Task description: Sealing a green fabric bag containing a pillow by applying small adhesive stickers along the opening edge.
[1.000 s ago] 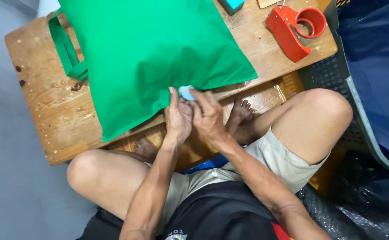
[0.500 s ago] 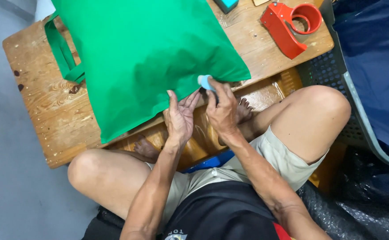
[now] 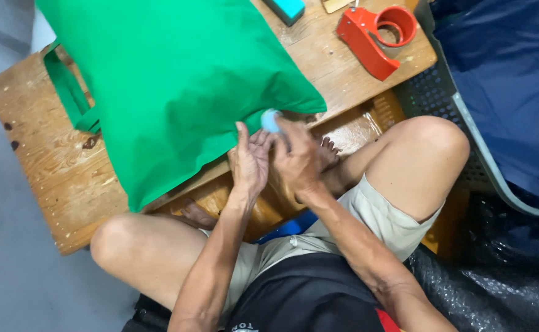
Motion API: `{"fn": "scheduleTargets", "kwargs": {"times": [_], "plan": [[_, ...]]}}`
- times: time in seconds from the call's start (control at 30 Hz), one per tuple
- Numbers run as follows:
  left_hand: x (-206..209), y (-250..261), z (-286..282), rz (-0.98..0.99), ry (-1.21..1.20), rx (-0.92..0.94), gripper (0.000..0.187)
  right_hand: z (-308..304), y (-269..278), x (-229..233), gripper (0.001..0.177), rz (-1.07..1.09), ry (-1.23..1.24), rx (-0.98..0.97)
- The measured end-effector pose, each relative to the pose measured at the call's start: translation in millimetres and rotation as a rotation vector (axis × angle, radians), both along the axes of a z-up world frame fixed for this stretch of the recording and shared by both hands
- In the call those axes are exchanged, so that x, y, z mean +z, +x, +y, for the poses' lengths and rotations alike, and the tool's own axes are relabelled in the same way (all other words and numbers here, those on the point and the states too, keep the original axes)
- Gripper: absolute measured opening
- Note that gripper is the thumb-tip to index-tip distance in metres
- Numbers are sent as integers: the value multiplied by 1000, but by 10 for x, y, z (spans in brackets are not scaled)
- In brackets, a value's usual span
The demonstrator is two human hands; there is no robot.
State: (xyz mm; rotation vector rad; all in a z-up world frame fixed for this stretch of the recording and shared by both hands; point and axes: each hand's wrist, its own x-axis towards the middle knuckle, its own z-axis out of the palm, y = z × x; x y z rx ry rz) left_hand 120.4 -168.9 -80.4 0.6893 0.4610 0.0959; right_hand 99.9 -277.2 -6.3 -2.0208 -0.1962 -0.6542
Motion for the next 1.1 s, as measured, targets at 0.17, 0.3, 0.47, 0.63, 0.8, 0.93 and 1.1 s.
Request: {"fn": "scheduleTargets", "kwargs": {"times": [0.17,0.3,0.47,0.63,0.8,0.93,1.1], "plan": [[455,-144,-131,-10,115,37,47,-21,-49,-213,30,37,51,-22],[513,-87,-224,-19,-22,68,43,-290,102,-265,31,-1,44,-126],[-495,268,-180,42,-280,-303,79,-130,-8,-301,30,77,-10,-93],[505,138,-465,-2,-153,-308,96,-409,85,-295,31,29,18,-190],[-500,390,-474,-19,-235,-294,67,-265,12,-64,29,18,25,-146],[-77,338,-692,17,-223,-331,59,-575,102,-355,33,-11,-3,-207],[315,251,-791,-64,-153,-235,61,-760,82,-202,30,-33,74,-314]]}}
